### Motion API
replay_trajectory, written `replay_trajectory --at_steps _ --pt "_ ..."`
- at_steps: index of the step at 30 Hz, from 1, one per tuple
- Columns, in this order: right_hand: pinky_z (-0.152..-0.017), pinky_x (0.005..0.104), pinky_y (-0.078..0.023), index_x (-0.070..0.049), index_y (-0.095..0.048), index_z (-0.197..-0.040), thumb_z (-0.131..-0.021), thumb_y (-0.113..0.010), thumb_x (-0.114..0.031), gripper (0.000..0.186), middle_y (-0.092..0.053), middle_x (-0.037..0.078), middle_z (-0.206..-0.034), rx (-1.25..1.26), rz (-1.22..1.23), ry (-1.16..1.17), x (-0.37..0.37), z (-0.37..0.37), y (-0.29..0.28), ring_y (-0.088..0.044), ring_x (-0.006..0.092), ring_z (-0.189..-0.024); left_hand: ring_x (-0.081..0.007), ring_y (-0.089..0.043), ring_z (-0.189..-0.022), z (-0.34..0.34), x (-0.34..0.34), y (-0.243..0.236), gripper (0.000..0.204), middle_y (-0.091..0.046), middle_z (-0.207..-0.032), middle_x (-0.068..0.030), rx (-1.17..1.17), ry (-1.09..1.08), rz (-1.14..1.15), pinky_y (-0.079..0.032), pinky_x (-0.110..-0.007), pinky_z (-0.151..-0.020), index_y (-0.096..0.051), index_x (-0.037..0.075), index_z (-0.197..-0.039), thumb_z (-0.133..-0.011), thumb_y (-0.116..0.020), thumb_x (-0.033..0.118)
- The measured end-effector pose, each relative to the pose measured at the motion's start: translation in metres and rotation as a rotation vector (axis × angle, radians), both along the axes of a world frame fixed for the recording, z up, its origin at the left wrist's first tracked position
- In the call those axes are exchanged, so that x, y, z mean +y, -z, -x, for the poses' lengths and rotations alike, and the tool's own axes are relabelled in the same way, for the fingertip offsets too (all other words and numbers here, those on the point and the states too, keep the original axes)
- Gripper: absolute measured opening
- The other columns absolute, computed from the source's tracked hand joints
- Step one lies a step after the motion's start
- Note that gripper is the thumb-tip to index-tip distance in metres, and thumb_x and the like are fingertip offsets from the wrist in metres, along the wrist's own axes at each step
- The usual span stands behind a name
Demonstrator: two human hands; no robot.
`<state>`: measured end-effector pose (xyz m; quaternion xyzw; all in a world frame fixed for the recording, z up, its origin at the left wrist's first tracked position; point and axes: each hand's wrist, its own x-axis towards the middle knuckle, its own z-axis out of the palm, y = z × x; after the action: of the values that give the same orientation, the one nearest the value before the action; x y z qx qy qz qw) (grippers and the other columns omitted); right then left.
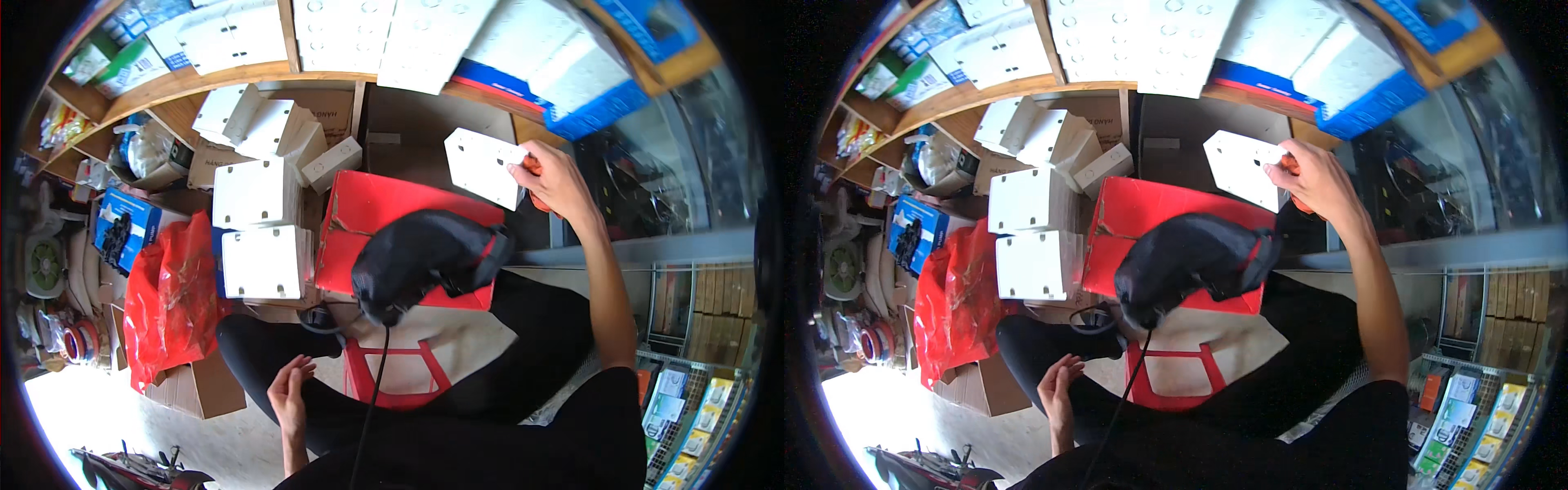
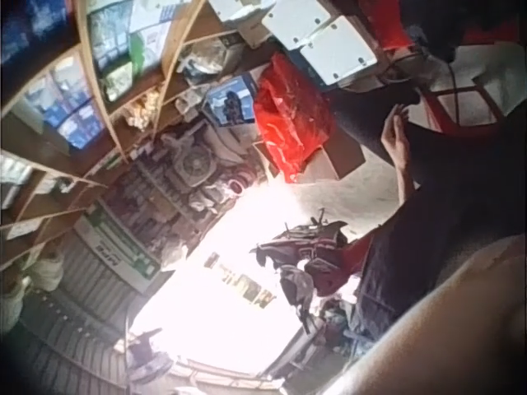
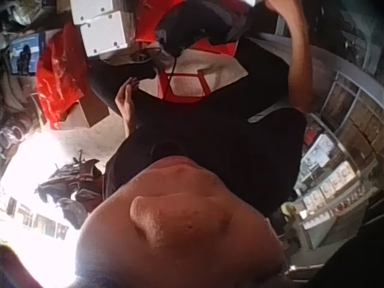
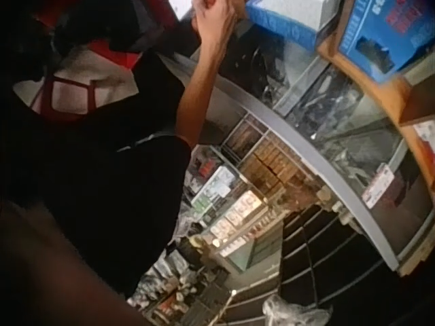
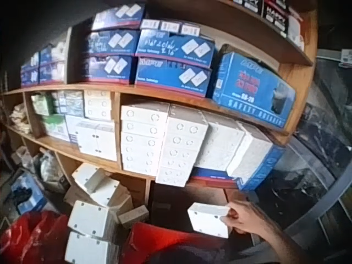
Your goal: The recorder is wiping white electrical boxes with a cloth and placing them into a larger cardboard box.
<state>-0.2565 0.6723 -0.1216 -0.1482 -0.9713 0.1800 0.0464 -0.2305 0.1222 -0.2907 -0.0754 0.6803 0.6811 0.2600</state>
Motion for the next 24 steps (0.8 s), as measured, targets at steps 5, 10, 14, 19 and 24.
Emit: replay_trajectory --at_steps 5,10,14,19,24 --pt "-0.067 0.023 -0.044 0.001 -0.068 -0.099 -0.098 -0.071 -0.027 0.028 -0.06 -0.003 -0.079 0.111 0.556 -0.01 -0.054 -0.071 -0.055 -0.053 0.004 -0.074 -0.0221 -0.072 -0.098 -0.031 0.014 -0.074 0.041 -0.075 -0.106 -0.0177 0.348 0.191 -0.129 -0.055 -0.034 -0.087 -0.073 -0.009 -0.11 -0.105 -0.054 0.027" --pt "-0.071 0.0221 -0.042 0.001 -0.071 -0.096 -0.094 -0.071 -0.033 0.033 -0.062 -0.004 -0.082 0.047 0.75 -0.261 -0.114 -0.073 -0.085 -0.053 0.0033 -0.078 -0.0252 -0.055 -0.131 0.006 0.105 -0.166 0.065 -0.056 -0.143 -0.0125 0.437 0.096 -0.407 -0.046 -0.045 -0.106 -0.045 -0.001 -0.148 -0.107 -0.044 0.049" --pt "-0.073 0.0248 -0.045 0.001 -0.069 -0.096 -0.097 -0.071 -0.034 0.035 -0.063 -0.002 -0.083 0.23 0.79 -0.292 -0.146 -0.047 -0.083 -0.054 0.0037 -0.079 -0.0239 -0.057 -0.131 0.007 0.177 -0.162 0.067 -0.059 -0.139 -0.0091 -0.003 0.134 -0.733 -0.044 -0.039 -0.111 -0.048 0.009 -0.147 -0.106 -0.042 0.061" --pt "-0.077 0.0309 -0.05 -0.002 -0.063 -0.106 -0.103 -0.066 -0.025 0.023 -0.066 0.008 -0.095 0.823 0.774 -0.013 -0.191 -0.046 -0.057 -0.064 0.0137 -0.086 -0.0192 -0.063 -0.12 0.011 0.206 -0.14 0.055 -0.063 -0.133 -0.0062 -0.082 -0.15 -1.001 -0.051 -0.039 -0.103 -0.053 0.01 -0.141 -0.108 -0.044 0.053" --pt "-0.118 0.0534 -0.037 -0.005 -0.06 -0.135 -0.099 -0.065 -0.014 0.037 -0.056 0.016 -0.137 0.692 0.032 -0.344 -0.231 -0.083 -0.039 -0.049 0.0352 -0.141 -0.0179 -0.062 -0.12 -0.012 0.217 -0.149 0.042 -0.061 -0.135 -0.0039 0.189 -0.006 -0.825 -0.051 -0.035 -0.102 -0.05 0.013 -0.144 -0.109 -0.05 0.037"
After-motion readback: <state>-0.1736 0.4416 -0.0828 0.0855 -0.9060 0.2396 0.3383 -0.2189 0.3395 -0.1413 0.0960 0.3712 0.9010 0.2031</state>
